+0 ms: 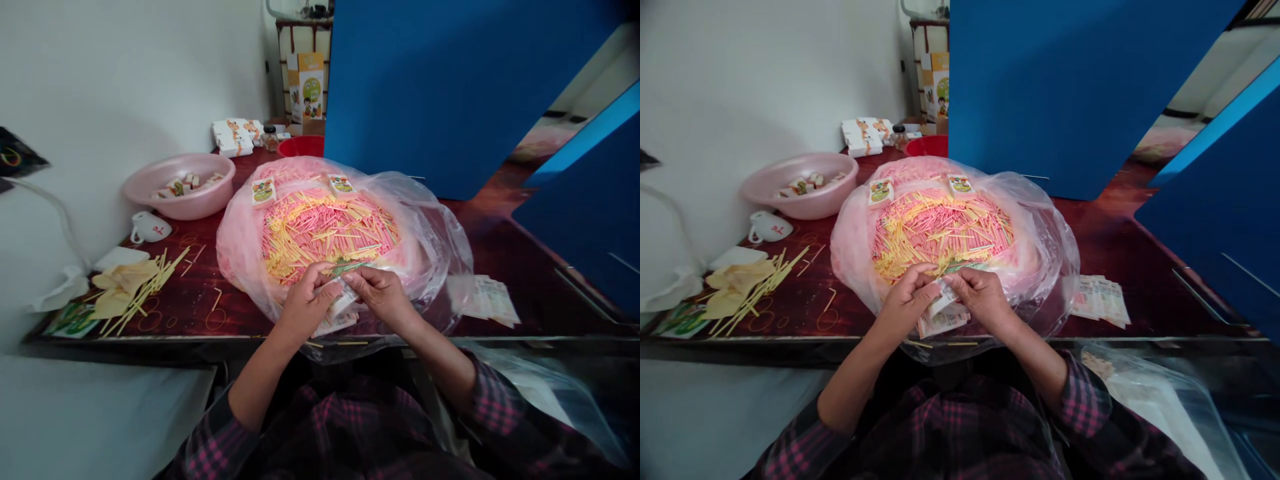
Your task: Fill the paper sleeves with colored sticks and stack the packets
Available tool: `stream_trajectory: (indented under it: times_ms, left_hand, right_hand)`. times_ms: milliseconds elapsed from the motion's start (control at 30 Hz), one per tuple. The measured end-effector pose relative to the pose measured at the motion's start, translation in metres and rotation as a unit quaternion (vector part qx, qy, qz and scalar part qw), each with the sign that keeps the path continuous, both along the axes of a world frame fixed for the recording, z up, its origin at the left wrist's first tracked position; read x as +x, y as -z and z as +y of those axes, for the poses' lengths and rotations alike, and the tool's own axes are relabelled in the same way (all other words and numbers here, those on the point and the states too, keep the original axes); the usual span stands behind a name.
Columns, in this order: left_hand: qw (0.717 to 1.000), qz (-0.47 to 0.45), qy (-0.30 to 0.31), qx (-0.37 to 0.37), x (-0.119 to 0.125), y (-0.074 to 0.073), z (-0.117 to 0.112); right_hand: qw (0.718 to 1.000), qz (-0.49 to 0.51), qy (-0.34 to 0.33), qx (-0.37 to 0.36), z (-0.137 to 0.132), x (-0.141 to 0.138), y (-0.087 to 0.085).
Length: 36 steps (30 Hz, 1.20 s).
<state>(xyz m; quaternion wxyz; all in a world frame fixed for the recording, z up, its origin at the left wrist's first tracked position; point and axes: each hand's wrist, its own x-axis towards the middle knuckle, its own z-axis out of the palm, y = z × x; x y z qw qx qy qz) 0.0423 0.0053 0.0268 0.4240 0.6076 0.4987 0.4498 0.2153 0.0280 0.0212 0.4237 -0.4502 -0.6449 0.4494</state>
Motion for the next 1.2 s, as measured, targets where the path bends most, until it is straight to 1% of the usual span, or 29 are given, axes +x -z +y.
stream_trajectory:
  times_ms: [67,167,233,267,300,367,467,500,567,633,700,767,833,900,1033,1167,1200]
  left_hand:
    - [1.0,-0.021,0.006,0.0,-0.003,-0.002,0.002]
    - [0.999,-0.013,-0.022,0.024,-0.011,-0.004,0.005]
    - [0.998,-0.001,-0.044,0.044,-0.017,-0.004,0.006]
    - [0.997,0.011,-0.051,0.06,-0.019,-0.003,0.007]
    - [0.995,0.024,-0.054,0.079,-0.021,-0.003,0.007]
    - [0.991,0.044,-0.055,0.114,-0.023,-0.001,0.007]
    - [0.988,0.057,-0.056,0.132,-0.025,0.003,0.005]
    - [0.988,0.057,-0.059,0.132,-0.025,0.003,0.004]
    - [0.989,0.052,-0.064,0.126,-0.027,0.004,0.002]
    - [0.99,0.04,-0.069,0.118,-0.029,0.005,0.001]
    - [0.991,0.029,-0.071,0.108,-0.03,0.006,0.0]
    - [0.993,0.018,-0.074,0.096,-0.03,0.008,0.0]
    - [0.994,0.006,-0.076,0.083,-0.03,0.009,0.001]
    - [0.995,-0.006,-0.076,0.069,-0.03,0.01,0.001]
    - [0.996,-0.033,-0.077,0.041,-0.028,0.01,0.002]
    - [0.995,-0.049,-0.076,0.031,-0.026,0.011,0.003]
    - [0.995,-0.05,-0.077,0.031,-0.025,0.012,0.003]
  right_hand:
    - [0.998,-0.031,-0.03,0.049,0.006,-0.003,-0.004]
    - [0.988,-0.072,-0.085,0.11,0.025,-0.003,-0.014]
    - [0.976,-0.104,-0.086,0.171,0.047,-0.001,-0.022]
    - [0.965,-0.134,-0.081,0.212,0.059,0.0,-0.026]
    - [0.947,-0.18,-0.08,0.252,0.073,0.0,-0.029]
    - [0.894,-0.306,-0.113,0.307,0.099,-0.003,-0.033]
    - [0.801,-0.469,-0.191,0.319,0.126,-0.014,-0.035]
    - [0.774,-0.506,-0.211,0.316,0.131,-0.018,-0.036]
    - [0.73,-0.56,-0.238,0.313,0.137,-0.027,-0.039]
    - [0.694,-0.596,-0.257,0.312,0.139,-0.034,-0.044]
    - [0.669,-0.616,-0.272,0.315,0.139,-0.037,-0.048]
    - [0.655,-0.62,-0.282,0.328,0.14,-0.037,-0.051]
    - [0.651,-0.611,-0.292,0.343,0.14,-0.035,-0.051]
    - [0.657,-0.59,-0.303,0.357,0.141,-0.032,-0.05]
    - [0.681,-0.535,-0.315,0.389,0.143,-0.027,-0.044]
    - [0.679,-0.511,-0.323,0.416,0.149,-0.024,-0.038]
    - [0.688,-0.499,-0.321,0.417,0.151,-0.024,-0.036]
